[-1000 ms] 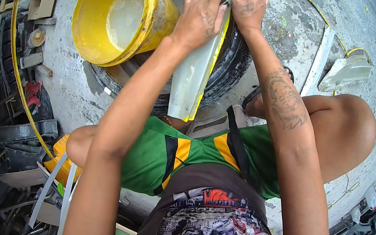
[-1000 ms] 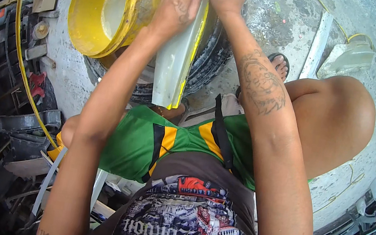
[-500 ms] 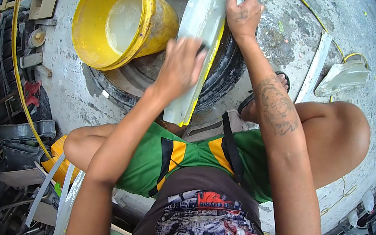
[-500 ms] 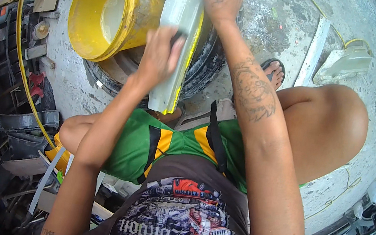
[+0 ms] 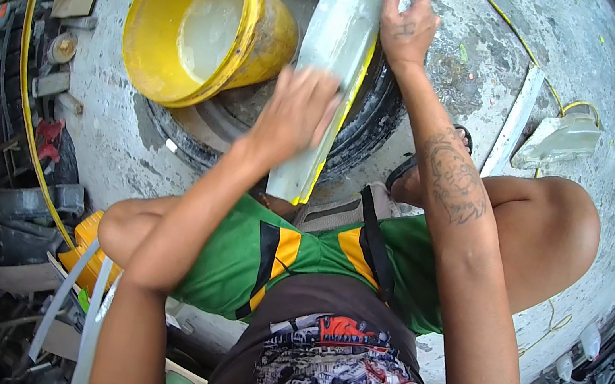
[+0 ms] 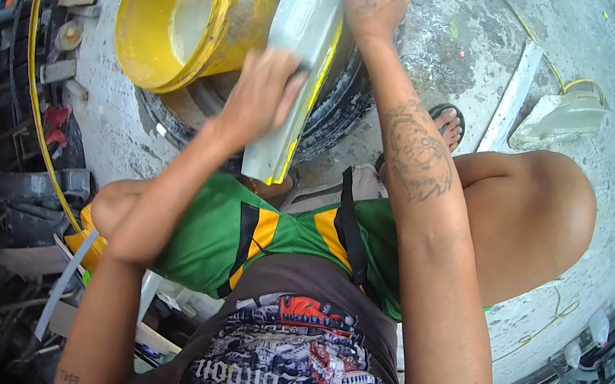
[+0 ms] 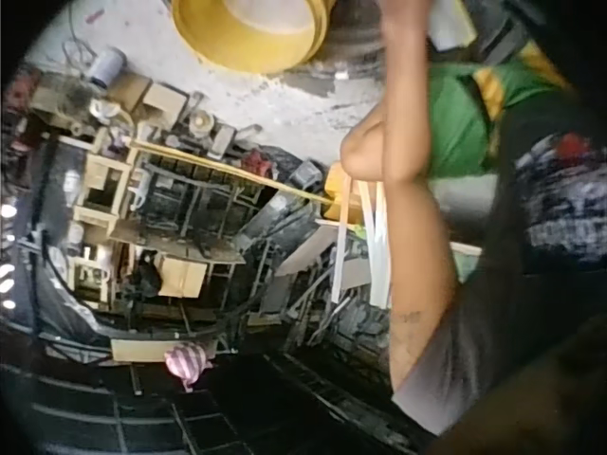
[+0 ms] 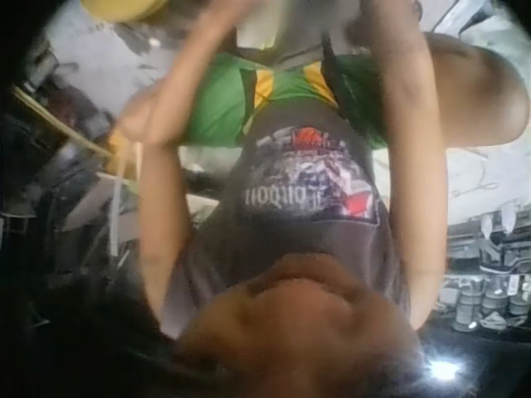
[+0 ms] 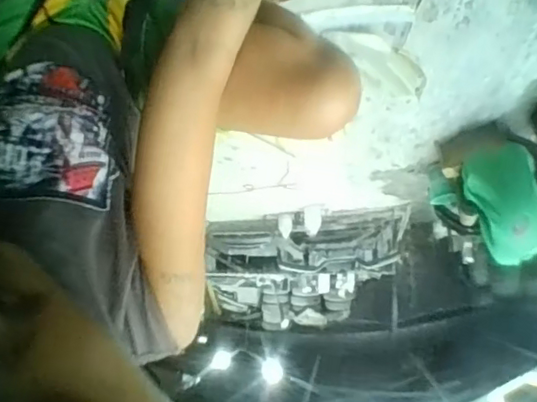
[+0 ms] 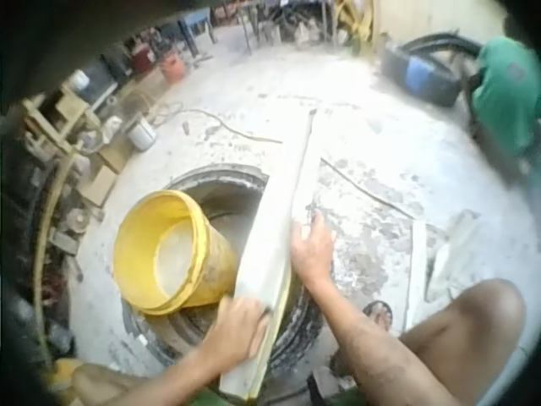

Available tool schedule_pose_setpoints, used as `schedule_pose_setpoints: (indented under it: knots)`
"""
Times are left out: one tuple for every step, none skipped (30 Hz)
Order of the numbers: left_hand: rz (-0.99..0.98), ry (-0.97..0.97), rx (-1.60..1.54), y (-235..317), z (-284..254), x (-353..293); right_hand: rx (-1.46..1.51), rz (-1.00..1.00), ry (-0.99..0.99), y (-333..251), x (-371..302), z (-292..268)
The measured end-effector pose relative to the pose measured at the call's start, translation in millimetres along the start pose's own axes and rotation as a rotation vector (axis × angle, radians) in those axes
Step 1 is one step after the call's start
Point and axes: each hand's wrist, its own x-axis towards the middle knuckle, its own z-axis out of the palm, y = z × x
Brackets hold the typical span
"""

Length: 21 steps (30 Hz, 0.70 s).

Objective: Wet sanding a fiberglass automotive part over a bucket of water.

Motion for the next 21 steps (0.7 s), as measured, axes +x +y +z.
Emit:
schedule_pose_setpoints:
  knots:
    - [-0.01, 0.066, 0.072, -9, 1, 28, 0.016, -0.008, -0.018, -6, 0, 2]
    - [-0.013, 0.126, 0.143, -21, 4, 54, 0.029, 0.001, -0.031, -11, 0, 4]
    - [-0.067, 0.198, 0.136, -32, 8, 75, 0.036, 0.009, -0.037, -15, 0, 8]
    - [-0.094, 0.224, 0.112, -29, 17, 75, 0.01, 0.011, -0.04, -7, 0, 9]
    - [-0.122, 0.251, 0.093, -23, 23, 72, 0.001, 0.014, -0.039, -4, -1, 7]
    - [-0.158, 0.234, 0.054, -12, 24, 49, 0.006, 0.011, -0.025, -2, -6, 7]
    - [-0.184, 0.22, 0.017, 2, 22, 18, 0.013, 0.005, -0.001, -2, -5, 4]
    - [-0.212, 0.197, -0.026, 16, 18, -13, 0.015, 0.004, -0.018, -3, -5, -1]
    - [-0.242, 0.174, -0.07, 26, 13, -30, 0.012, -0.001, -0.009, -2, 1, -3]
    - [-0.242, 0.179, -0.067, 25, 10, -22, 0.0, -0.026, 0.024, -2, 3, -3]
    - [-0.232, 0.115, -0.015, 22, 6, -11, -0.009, -0.051, 0.046, -4, 0, -3]
    - [-0.221, 0.051, 0.036, 16, 5, 5, -0.004, 0.01, 0.009, -4, 1, -5]
    - [-0.182, 0.126, 0.119, -3, 5, 28, 0.016, 0.004, -0.009, -13, -1, -1]
    - [-0.136, 0.196, 0.196, -24, 7, 56, 0.056, 0.011, -0.024, -20, -3, 3]
    - [-0.148, 0.224, 0.252, -31, 10, 83, 0.08, 0.021, -0.026, -19, -1, 7]
    - [-0.142, 0.228, 0.23, -30, 19, 81, 0.069, -0.033, 0.019, -8, 0, 6]
    - [-0.142, 0.239, 0.226, -29, 23, 83, 0.067, -0.032, 0.021, -6, -1, 6]
    - [-0.198, 0.205, 0.168, -19, 24, 58, 0.049, -0.033, 0.017, -5, -5, 6]
    - [-0.234, 0.166, 0.096, 3, 22, 24, 0.015, -0.027, 0.029, 1, -5, 0]
    - [-0.285, 0.135, 0.07, 20, 14, -18, 0.015, 0.066, -0.063, -11, -7, -5]
    - [-0.326, 0.107, 0.032, 31, 11, -39, 0.014, 0.062, -0.049, -11, 1, -7]
